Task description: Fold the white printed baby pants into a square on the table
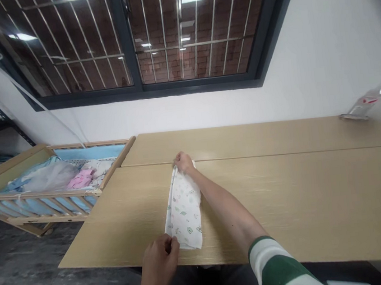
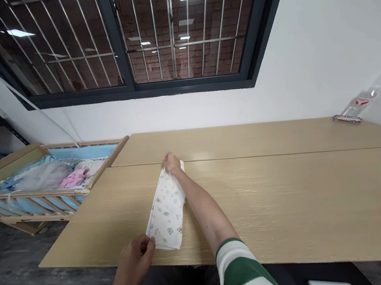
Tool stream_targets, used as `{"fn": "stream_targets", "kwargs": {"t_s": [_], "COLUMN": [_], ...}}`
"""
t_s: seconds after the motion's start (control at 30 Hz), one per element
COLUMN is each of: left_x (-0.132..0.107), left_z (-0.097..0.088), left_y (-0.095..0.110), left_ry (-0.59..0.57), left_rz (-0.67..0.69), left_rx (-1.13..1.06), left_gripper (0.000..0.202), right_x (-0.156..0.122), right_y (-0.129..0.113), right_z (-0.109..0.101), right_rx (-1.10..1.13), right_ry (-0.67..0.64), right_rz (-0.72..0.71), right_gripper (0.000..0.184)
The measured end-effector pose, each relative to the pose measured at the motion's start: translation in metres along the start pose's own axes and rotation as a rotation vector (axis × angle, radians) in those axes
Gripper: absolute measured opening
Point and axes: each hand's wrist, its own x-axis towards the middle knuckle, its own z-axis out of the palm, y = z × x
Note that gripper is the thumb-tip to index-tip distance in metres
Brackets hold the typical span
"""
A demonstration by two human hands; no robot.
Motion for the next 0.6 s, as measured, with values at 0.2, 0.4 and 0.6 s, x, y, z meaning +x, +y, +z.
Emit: {"fn": "stream_targets", "kwargs": {"t_s": [0.2, 0.4, 0.6], "left_x": [0.000, -0.002, -0.006], "left_z": [-0.003, -0.005, -0.006], "left_y": [-0.007, -0.005, -0.005], "left_ry": [-0.022, -0.022, -0.011], "left_rz": [-0.071, -0.099, -0.096], "left_rx": [0.236, 0.315, 0.359], "left_gripper": [0.032, 0.029, 0.029], "right_x": [-0.004, -0.008, -0.013], "right_y": [0.001, -0.002, -0.007], "right_z": [0.014, 0.016, 0.018], "right_rx": [-0.107, -0.157, -0.173], "right_ry": [-0.025, -0.008, 0.008], "right_rz": [-0.012, -0.028, -0.041], "right_gripper": [0.022, 0.020, 0.018]}}
